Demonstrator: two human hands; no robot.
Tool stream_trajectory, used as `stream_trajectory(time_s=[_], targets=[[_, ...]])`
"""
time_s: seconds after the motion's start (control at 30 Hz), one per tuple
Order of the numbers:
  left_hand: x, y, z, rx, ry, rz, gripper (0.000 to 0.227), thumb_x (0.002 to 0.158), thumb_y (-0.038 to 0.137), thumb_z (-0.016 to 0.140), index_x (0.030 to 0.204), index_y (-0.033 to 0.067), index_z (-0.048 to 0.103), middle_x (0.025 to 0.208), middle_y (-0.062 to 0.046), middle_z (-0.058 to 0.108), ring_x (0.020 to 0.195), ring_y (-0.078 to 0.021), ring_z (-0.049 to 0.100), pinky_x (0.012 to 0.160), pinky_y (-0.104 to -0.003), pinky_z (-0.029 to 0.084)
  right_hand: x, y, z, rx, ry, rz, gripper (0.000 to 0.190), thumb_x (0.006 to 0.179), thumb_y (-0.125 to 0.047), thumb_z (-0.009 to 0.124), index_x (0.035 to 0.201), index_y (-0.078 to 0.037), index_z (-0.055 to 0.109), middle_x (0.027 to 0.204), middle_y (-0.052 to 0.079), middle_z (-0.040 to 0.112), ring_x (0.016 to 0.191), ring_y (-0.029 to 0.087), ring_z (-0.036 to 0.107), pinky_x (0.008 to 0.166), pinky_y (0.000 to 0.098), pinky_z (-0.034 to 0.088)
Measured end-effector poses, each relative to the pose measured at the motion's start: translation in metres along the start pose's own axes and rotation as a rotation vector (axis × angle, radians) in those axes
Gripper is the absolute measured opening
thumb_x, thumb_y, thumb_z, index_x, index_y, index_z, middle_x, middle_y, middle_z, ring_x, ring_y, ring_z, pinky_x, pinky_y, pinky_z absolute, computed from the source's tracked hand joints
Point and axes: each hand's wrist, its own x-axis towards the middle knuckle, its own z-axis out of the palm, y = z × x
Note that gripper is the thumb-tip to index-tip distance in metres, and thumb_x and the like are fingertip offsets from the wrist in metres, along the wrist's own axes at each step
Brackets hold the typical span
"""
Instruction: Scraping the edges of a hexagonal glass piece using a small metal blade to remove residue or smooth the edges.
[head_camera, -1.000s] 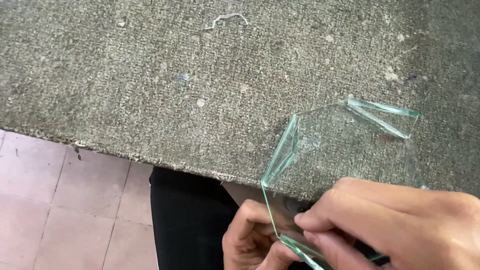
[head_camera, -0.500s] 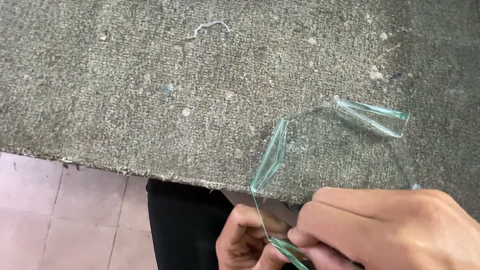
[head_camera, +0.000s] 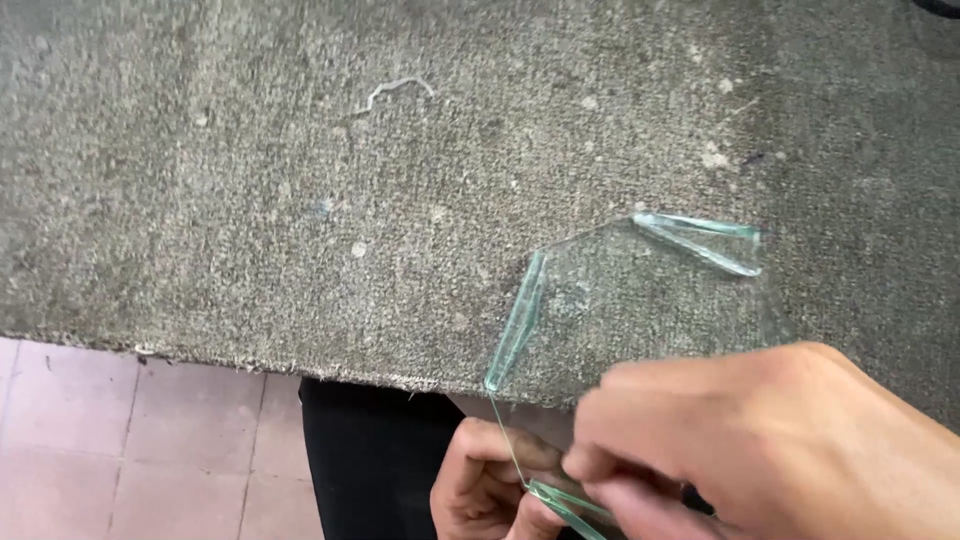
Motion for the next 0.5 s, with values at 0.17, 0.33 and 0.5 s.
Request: stream_trajectory(time_s=[0.17,0.33,0.5], targets=[[-0.001,0.002,0.000,0.032,0.004,-0.039,0.039,0.091,0.024,0.094,0.088,0.0008,0.062,0.056,-0.007,0.061,0.046,-0.0069,0.047,0.042,-0.027,0.026,0.088,-0.083,0.016,-0.016,-0.198,0.104,0.017,0.107,-0.046,0.062,0.091,-0.040,0.065,0.082,-0.025,0.073,0.062,0.004,0.070,0.052,0.0301,0.058],[0.000,-0.004,-0.010,0.098,-0.056,-0.008,0.041,0.095,0.029,0.093,0.096,-0.0006,0.065,0.061,-0.008,0.064,0.047,-0.0083,0.050,0.043,-0.025,0.032,0.082,-0.077,0.011,0.104,-0.213,0.001,0.011,0.102,-0.029,0.068,0.097,-0.037,0.072,0.085,-0.022,0.076,0.059,0.004,0.075,0.047,0.0326,0.059],[-0.004,0.001,0.003,0.269,0.148,-0.017,0.049,0.083,0.041,0.096,0.083,0.0031,0.064,0.048,-0.005,0.065,0.040,-0.0028,0.045,0.039,-0.024,0.024,0.084,-0.082,0.020,0.022,-0.159,-0.012,0.019,0.102,-0.024,0.068,0.086,-0.027,0.060,0.080,-0.013,0.063,0.055,0.011,0.064,0.045,0.0362,0.055]])
